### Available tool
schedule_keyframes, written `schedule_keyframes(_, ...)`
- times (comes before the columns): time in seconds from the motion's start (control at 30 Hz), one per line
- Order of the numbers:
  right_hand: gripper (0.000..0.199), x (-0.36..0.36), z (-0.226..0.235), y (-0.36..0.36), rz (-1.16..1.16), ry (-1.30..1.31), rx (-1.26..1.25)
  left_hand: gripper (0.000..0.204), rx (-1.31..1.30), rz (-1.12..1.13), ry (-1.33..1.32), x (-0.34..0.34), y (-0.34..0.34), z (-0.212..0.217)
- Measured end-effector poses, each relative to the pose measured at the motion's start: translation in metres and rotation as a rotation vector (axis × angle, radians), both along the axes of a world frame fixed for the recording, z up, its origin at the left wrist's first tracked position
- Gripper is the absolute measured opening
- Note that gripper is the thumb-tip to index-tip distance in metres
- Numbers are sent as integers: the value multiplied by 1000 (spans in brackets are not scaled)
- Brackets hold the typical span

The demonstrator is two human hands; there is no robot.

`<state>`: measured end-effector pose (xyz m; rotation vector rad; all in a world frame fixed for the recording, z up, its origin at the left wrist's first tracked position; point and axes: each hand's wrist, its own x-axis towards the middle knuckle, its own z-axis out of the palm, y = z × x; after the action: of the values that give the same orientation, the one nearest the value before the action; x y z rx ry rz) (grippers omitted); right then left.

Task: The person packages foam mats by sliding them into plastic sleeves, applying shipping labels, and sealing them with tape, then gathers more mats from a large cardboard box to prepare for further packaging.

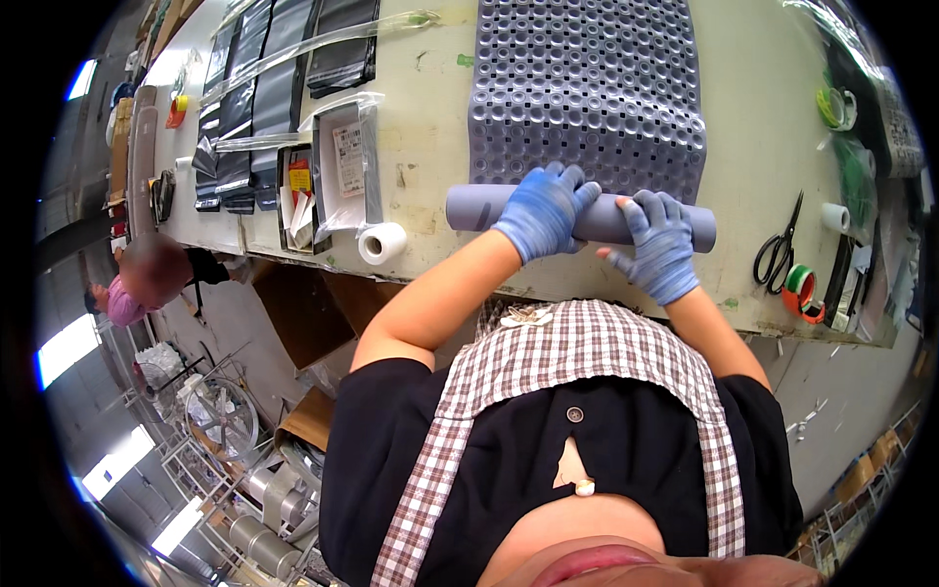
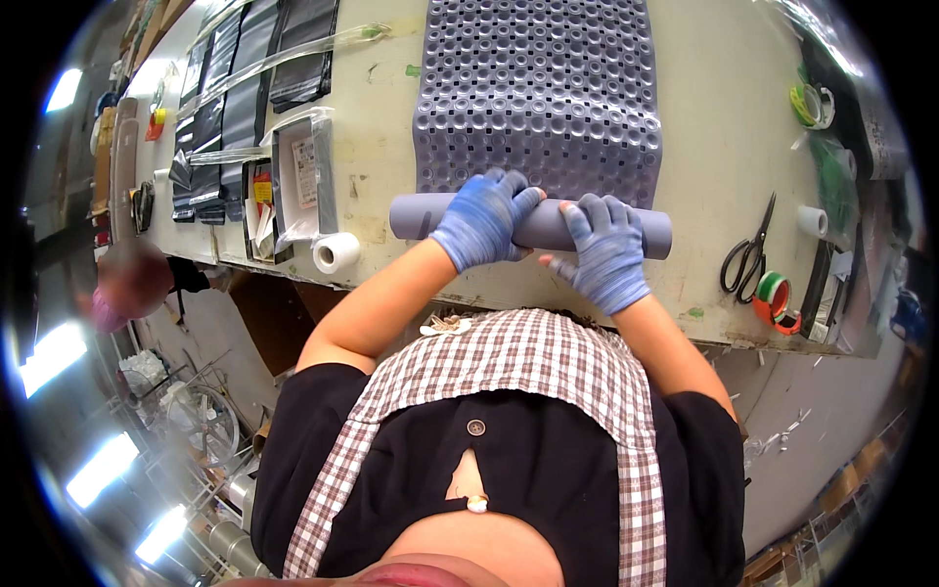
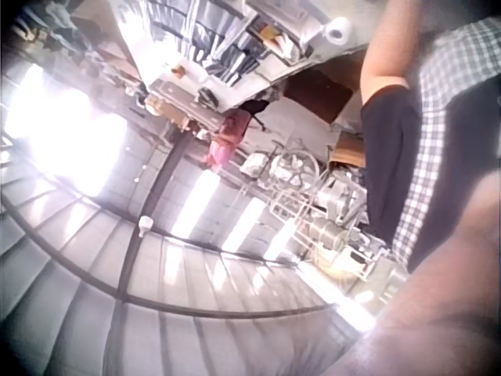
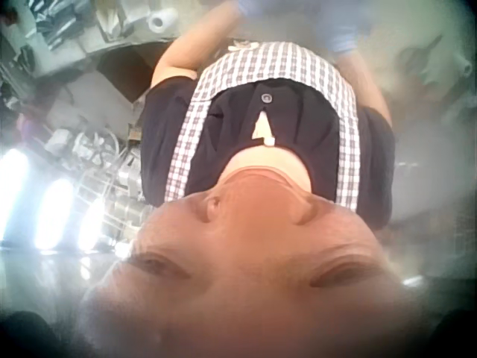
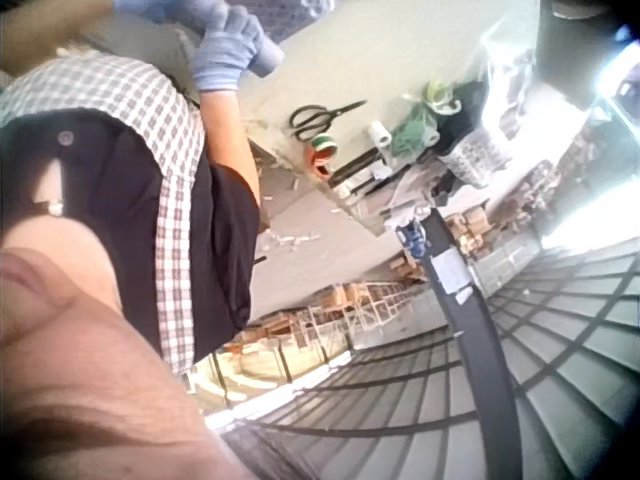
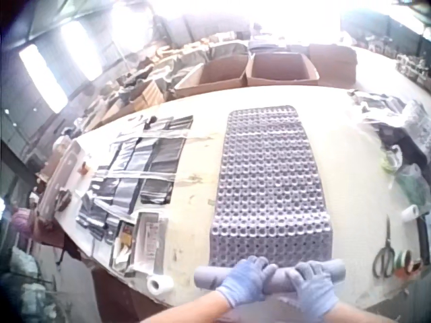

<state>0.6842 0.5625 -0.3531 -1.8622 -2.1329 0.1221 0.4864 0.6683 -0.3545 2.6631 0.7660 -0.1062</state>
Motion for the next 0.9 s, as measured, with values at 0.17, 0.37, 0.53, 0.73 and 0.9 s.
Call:
schedule_keyframes(0.17,70,29,-4,60,-31,7,-411,84,193,116,-266,0,3,-13)
schedule_keyframes(0.37,68,21,-18,67,-29,-49,250,82,28,77,-22,26,73,-2)
schedule_keyframes(0.53,70,41,0,135,-42,-70,-231,89,342,101,-303,25,88,-17)
schedule_keyframes(0.73,59,48,-25,166,-77,-43,357,93,75,118,47,55,169,6)
schedule_keyframes(0.9,50,68,-22,227,-103,32,-84,80,429,137,-469,57,177,-30)
